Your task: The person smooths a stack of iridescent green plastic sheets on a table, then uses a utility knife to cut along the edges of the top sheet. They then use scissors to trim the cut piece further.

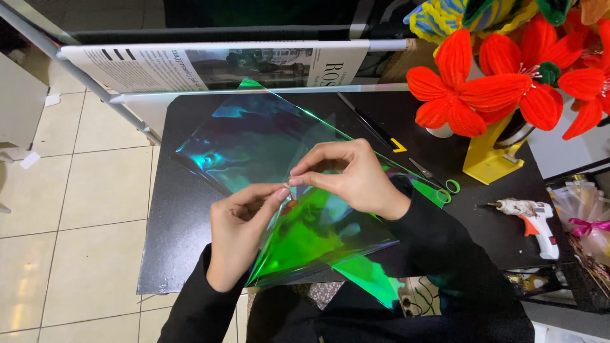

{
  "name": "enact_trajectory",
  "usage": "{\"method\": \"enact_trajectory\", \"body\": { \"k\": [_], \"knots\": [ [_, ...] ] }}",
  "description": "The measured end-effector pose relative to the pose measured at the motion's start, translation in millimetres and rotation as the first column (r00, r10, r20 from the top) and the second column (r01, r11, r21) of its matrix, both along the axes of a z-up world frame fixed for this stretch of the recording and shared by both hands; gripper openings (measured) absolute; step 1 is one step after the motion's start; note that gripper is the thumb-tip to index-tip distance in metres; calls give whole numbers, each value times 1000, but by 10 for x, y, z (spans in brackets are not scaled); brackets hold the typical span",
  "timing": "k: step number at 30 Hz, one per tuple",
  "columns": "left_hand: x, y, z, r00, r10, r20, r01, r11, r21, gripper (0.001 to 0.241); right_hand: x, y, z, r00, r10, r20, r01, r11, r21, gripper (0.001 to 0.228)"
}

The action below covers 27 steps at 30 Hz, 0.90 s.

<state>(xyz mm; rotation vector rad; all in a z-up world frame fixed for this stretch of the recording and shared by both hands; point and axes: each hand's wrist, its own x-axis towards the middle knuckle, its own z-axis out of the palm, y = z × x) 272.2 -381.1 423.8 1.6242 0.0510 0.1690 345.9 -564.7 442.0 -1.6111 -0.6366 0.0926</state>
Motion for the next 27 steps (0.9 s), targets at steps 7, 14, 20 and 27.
{"method": "enact_trajectory", "body": {
  "k": [7,14,20,27],
  "knots": [
    [-3,-45,102,1000,30,-10,-30,999,45,12,11,30,-30,1000,-17,-7,17,1000,11,16],
    [10,-19,57,1000,25,8,-25,997,70,11,31,51,-67,998,-37,-60,38,999,19,22],
    [14,6,10,999,20,31,-23,995,99,12,35,66,-71,998,-35,-52,36,999,15,23],
    [-154,80,41,990,-119,74,101,970,220,28,-57,8,250,976,-165,145,171,985,-33,17]
  ]
}}
